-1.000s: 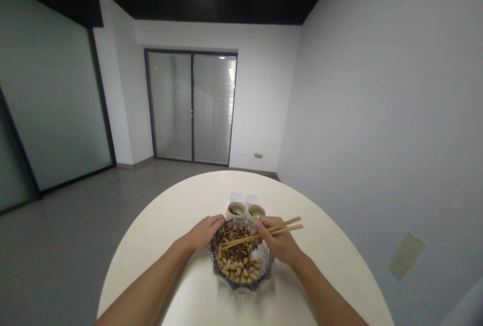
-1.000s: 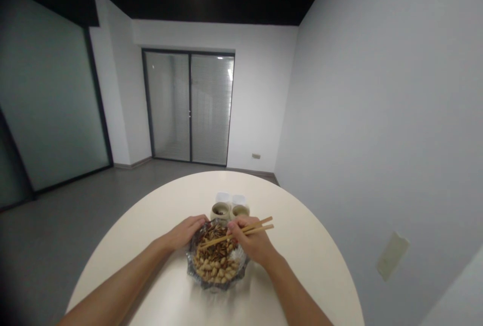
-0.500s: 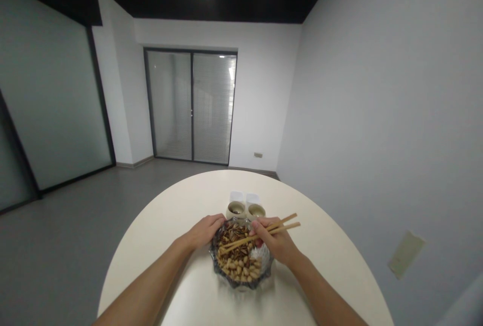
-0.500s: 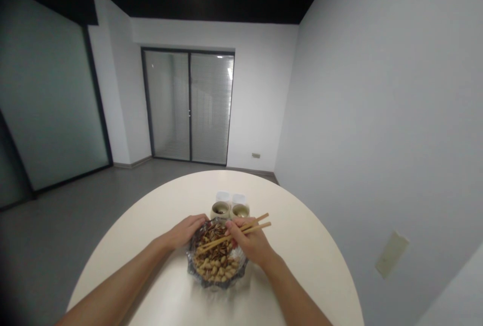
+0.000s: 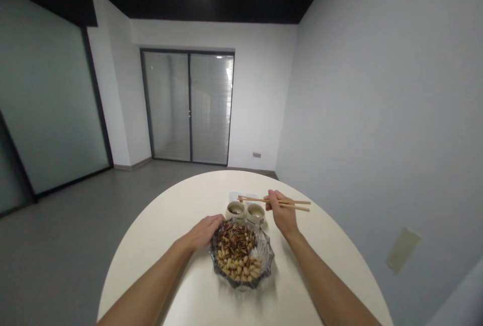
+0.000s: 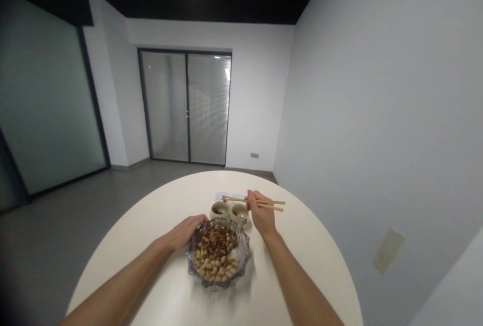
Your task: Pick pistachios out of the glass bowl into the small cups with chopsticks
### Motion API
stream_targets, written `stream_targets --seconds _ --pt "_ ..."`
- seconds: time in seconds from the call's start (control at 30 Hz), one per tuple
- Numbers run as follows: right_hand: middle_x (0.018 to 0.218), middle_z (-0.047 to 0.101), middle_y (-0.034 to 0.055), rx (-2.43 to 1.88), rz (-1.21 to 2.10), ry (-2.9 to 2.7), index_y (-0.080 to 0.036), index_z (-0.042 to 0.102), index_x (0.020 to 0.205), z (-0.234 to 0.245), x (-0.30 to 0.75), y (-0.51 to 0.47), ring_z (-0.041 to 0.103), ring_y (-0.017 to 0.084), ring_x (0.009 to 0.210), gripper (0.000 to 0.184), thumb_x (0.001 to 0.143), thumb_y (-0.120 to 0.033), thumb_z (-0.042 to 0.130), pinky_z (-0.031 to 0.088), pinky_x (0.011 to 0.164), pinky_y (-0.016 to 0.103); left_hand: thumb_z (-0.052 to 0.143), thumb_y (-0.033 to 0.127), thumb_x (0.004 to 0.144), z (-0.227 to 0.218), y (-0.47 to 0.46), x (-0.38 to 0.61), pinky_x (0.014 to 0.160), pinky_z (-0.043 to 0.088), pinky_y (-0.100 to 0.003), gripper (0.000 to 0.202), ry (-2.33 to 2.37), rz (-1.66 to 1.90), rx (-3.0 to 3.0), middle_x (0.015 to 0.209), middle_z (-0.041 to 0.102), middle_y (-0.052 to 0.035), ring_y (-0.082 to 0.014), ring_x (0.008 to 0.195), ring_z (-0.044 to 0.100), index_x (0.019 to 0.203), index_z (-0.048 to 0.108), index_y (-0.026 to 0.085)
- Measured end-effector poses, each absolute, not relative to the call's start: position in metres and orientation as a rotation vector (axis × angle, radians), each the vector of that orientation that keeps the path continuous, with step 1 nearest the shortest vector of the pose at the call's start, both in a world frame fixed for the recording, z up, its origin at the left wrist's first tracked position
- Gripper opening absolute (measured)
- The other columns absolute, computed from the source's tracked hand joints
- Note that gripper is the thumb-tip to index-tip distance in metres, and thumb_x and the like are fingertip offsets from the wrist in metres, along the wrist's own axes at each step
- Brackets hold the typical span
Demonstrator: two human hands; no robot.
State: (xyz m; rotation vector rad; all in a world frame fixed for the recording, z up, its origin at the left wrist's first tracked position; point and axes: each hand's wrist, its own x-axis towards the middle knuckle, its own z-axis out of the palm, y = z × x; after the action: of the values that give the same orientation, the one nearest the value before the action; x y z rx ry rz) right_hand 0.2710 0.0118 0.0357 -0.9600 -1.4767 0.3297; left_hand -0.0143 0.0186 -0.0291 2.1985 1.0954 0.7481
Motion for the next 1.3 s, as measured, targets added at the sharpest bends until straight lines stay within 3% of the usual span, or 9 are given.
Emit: stream_targets --seconds 0.6,0.87,1.07,1.3 --pt "0.058 0.064 0.0006 -1.072 0.340 -1.560 -0.022 0.067 0.069 0.027 0.263 0.048 0.062 0.019 0.059 0.068 0.096 -0.082 0.047 0.049 0.064 0.030 0.022 0.049 0.107 -0.027 0.017 -0.014 0.095 0.049 -0.032 0.049 1.071 0.757 2.192 0.101 0.075 -0.0038 -0.0234 0.101 0.066 0.096 0.063 0.024" --pt "0.058 0.065 0.0018 -0.965 0.439 -1.481 -0.021 0.071 0.073 0.032 0.268 0.006 0.062 0.019 0.057 0.066 0.096 -0.079 0.051 0.051 0.059 0.030 0.022 0.049 0.107 -0.028 0.018 -0.015 0.097 0.049 -0.032 0.050 1.075 0.755 2.204 0.106 0.076 -0.0043 -0.0237 0.104 0.066 0.099 0.064 0.024" --pt "0.052 0.065 0.0030 -0.897 0.625 -1.670 -0.019 0.075 0.071 0.022 0.268 -0.030 0.058 0.017 0.048 0.067 0.096 -0.078 0.054 0.045 0.048 0.027 0.022 0.047 0.107 -0.024 0.015 -0.013 0.100 0.048 -0.033 0.050 1.080 0.752 2.204 0.107 0.076 -0.0046 -0.0240 0.106 0.067 0.101 0.066 0.025" --pt "0.050 0.060 0.0009 -0.840 0.699 -1.770 -0.020 0.073 0.068 0.023 0.257 -0.037 0.053 0.015 0.046 0.066 0.096 -0.077 0.055 0.038 0.046 0.026 0.022 0.048 0.107 -0.024 0.013 -0.012 0.096 0.050 -0.033 0.050 1.105 0.751 2.207 0.104 0.077 -0.0047 -0.0240 0.103 0.067 0.097 0.065 0.024"
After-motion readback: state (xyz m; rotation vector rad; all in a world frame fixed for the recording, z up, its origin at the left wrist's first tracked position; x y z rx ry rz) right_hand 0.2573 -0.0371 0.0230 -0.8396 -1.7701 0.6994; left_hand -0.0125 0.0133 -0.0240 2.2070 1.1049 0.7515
